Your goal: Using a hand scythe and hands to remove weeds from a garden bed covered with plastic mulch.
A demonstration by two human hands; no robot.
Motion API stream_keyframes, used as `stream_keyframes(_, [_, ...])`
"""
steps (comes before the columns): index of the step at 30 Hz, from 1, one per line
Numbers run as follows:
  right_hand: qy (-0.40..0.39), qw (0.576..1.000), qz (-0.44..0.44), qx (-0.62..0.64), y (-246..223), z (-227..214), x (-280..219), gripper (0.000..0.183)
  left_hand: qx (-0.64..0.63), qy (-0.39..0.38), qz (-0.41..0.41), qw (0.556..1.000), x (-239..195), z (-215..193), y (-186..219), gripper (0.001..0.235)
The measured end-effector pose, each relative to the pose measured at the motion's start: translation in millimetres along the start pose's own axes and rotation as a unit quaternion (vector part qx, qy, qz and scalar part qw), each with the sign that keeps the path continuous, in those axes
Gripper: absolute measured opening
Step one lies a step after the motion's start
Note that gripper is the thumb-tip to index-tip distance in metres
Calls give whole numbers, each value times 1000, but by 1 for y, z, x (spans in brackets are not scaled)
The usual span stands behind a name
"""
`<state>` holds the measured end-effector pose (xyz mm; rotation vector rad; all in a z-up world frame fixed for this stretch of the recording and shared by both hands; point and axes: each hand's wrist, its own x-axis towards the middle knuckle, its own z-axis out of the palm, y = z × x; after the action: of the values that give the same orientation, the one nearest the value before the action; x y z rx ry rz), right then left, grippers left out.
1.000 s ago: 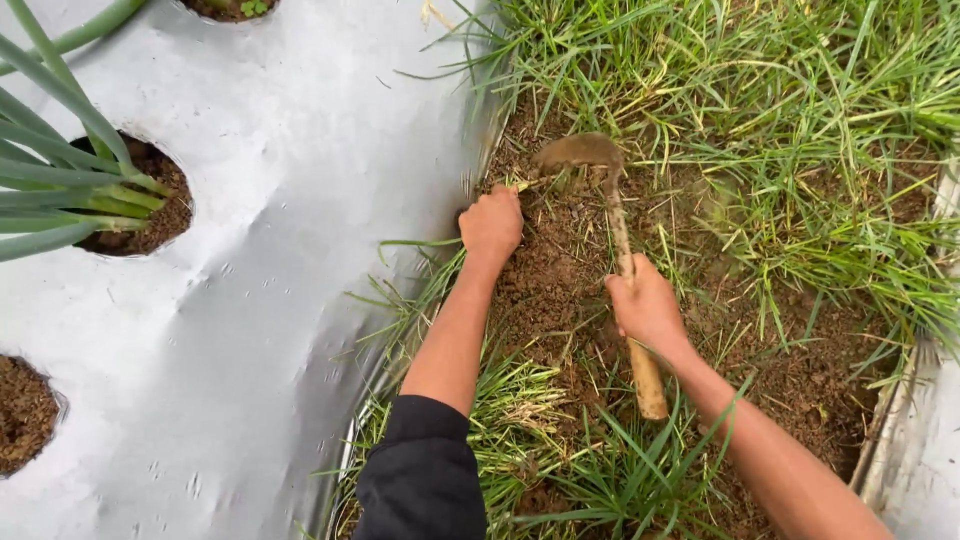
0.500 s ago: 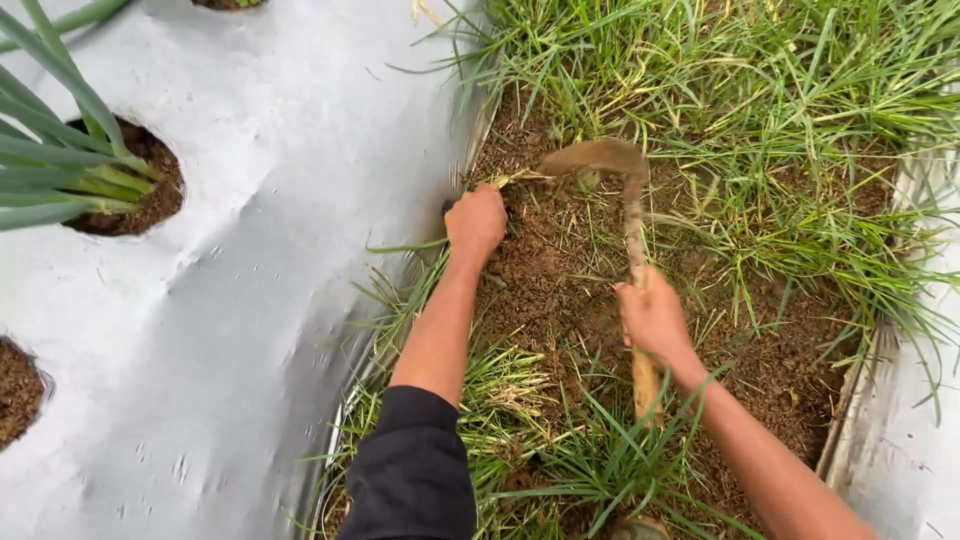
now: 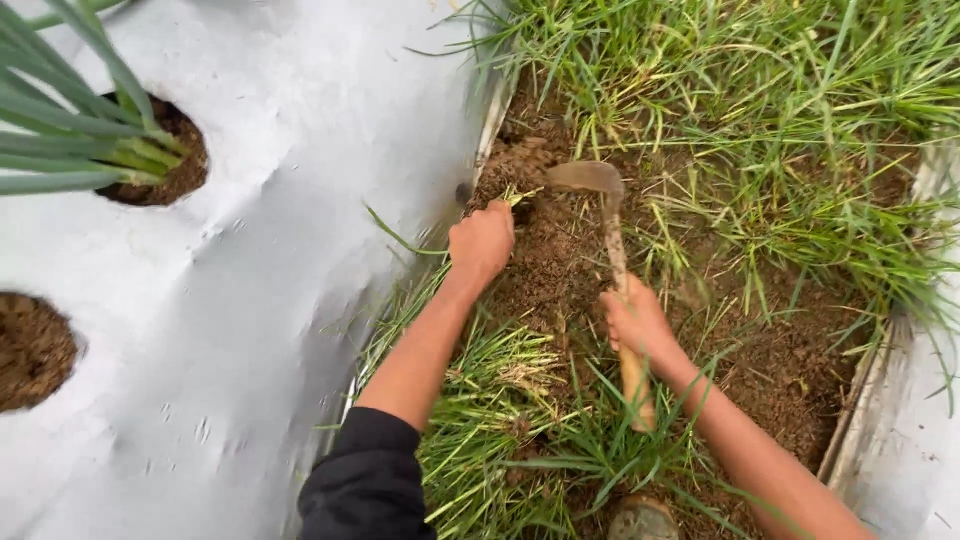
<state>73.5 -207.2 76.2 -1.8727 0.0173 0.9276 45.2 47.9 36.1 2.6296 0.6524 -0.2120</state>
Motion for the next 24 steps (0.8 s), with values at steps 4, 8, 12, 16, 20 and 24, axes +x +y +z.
stream_keyframes(4, [-10, 997, -71, -8, 12, -12, -15, 18, 81, 25, 9, 996, -19, 8, -38, 44])
stream_keyframes(8, [22, 989, -148, 1, -12, -15, -36, 8, 141, 48, 39, 988, -57, -19, -42, 41])
stream_keyframes(12, [56, 978, -201, 21, -37, -18, -50, 7, 307, 93, 84, 944, -69, 15, -68, 39])
stream_keyframes(16, [54, 980, -191, 22, -50, -4, -34, 6, 225, 48, 59, 971, -84, 2, -54, 28])
stream_keyframes(20, [10, 987, -159, -32, -32, 9, 0, 18, -8, -21, 16, 1000, -84, 18, -53, 30])
stream_keyframes(24, [-56, 996, -49, -52, 3, -2, -19, 37, 89, -75, 87, 989, -93, 28, -66, 38])
